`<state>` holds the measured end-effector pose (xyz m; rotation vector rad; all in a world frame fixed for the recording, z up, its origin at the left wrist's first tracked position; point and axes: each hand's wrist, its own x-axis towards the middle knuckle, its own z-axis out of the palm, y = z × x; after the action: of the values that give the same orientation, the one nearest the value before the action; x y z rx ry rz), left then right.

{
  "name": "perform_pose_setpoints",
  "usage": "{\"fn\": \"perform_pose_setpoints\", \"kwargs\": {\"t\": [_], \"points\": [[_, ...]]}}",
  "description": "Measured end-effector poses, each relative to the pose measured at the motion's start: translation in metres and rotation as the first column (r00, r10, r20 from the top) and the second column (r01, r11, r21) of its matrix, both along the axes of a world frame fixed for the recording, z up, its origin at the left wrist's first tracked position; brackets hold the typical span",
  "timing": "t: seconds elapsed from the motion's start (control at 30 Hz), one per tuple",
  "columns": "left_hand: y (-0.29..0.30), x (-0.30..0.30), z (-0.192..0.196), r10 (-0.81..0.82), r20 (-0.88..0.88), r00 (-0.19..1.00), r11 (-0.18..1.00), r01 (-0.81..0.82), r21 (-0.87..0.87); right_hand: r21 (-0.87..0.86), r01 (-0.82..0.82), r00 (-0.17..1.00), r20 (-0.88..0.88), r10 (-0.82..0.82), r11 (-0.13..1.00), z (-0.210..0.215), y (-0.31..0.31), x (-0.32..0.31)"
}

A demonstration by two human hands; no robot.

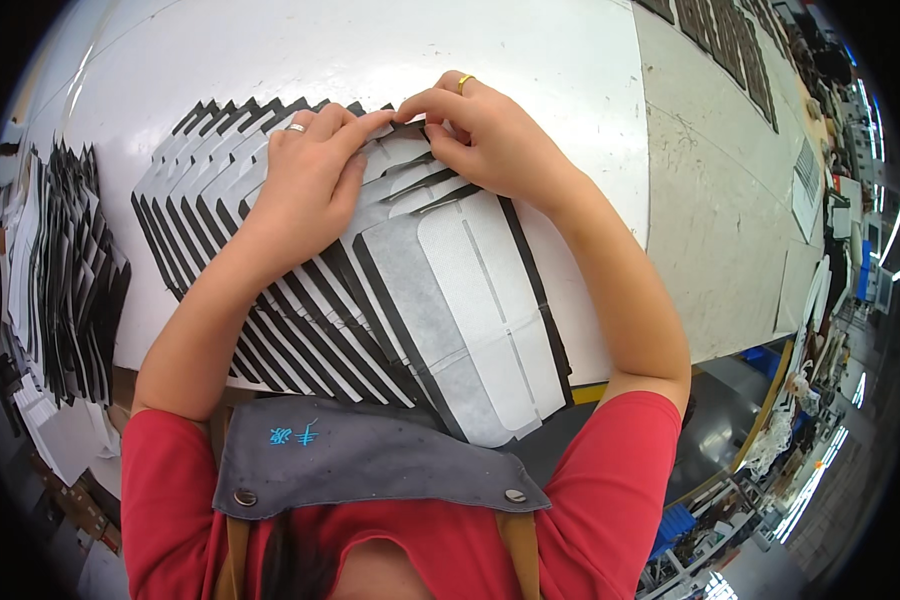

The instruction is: The person assembles a stack of white rectangular components by pressing black strips onto their edges. They handle the items one at a time, aligning the strips and smoothing them down before stacking the finished units on the table.

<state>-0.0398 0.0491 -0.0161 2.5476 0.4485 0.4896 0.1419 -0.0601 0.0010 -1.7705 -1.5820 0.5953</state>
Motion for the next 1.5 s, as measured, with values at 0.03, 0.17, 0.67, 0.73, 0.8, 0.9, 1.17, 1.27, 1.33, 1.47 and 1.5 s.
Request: {"fn": "perform_pose_setpoints", "kwargs": {"t": [0.03, 0.17, 0.67, 0.73, 0.8, 0.9, 1.17, 1.27, 1.33, 1.47, 1.5], "points": [[0.0, 0.0, 0.0, 0.006, 0.011, 1.0, 1.0, -0.006, -0.011, 0.014, -0.021, 1.0, 0.022, 0.021, 1.0, -0.002, 0.001, 0.002], [-0.001, -0.002, 0.0, 0.002, 0.063, 0.998, 1.0, 0.0, -0.031, 0.007, -0.064, 0.995, 0.072, 0.063, 0.998, -0.003, 0.002, 0.005], [-0.004, -0.004, -0.002, -0.052, 0.017, 0.998, 0.977, 0.047, 0.207, 0.15, -0.133, 0.907, 0.416, 0.059, 0.98, -0.008, -0.016, 0.006], [-0.004, -0.003, -0.002, -0.049, 0.003, 0.999, 0.977, 0.047, 0.206, 0.123, -0.065, 0.966, 0.256, 0.032, 0.99, -0.008, -0.02, 0.008], [-0.004, -0.002, -0.001, -0.048, -0.011, 0.999, 0.978, 0.049, 0.203, 0.09, 0.011, 0.99, 0.14, -0.023, 0.996, -0.007, -0.021, 0.006], [-0.004, -0.001, 0.0, -0.049, -0.024, 0.999, 0.978, 0.053, 0.203, 0.067, 0.08, 0.99, 0.108, -0.087, 0.994, -0.004, -0.018, 0.001], [-0.005, -0.002, 0.0, -0.044, -0.019, 0.999, 0.977, 0.047, 0.209, 0.142, -0.009, 0.963, 0.269, -0.03, 0.99, -0.015, -0.019, 0.004], [-0.005, -0.002, -0.002, -0.044, -0.019, 0.999, 0.976, 0.047, 0.212, 0.213, -0.055, 0.909, 0.415, -0.04, 0.975, -0.018, -0.02, 0.001], [-0.006, -0.001, -0.004, -0.038, 0.026, 0.999, 0.971, 0.03, 0.238, 0.169, -0.015, 0.936, 0.348, -0.045, 0.985, -0.017, -0.019, 0.0], [-0.006, -0.002, -0.004, -0.032, 0.035, 0.999, 0.971, 0.023, 0.237, 0.112, 0.014, 0.952, 0.303, -0.048, 0.994, -0.012, -0.018, -0.004], [-0.006, -0.002, -0.004, -0.031, 0.034, 0.999, 0.97, 0.022, 0.242, 0.128, 0.001, 0.943, 0.33, -0.043, 0.992, -0.012, -0.019, -0.004]]}}
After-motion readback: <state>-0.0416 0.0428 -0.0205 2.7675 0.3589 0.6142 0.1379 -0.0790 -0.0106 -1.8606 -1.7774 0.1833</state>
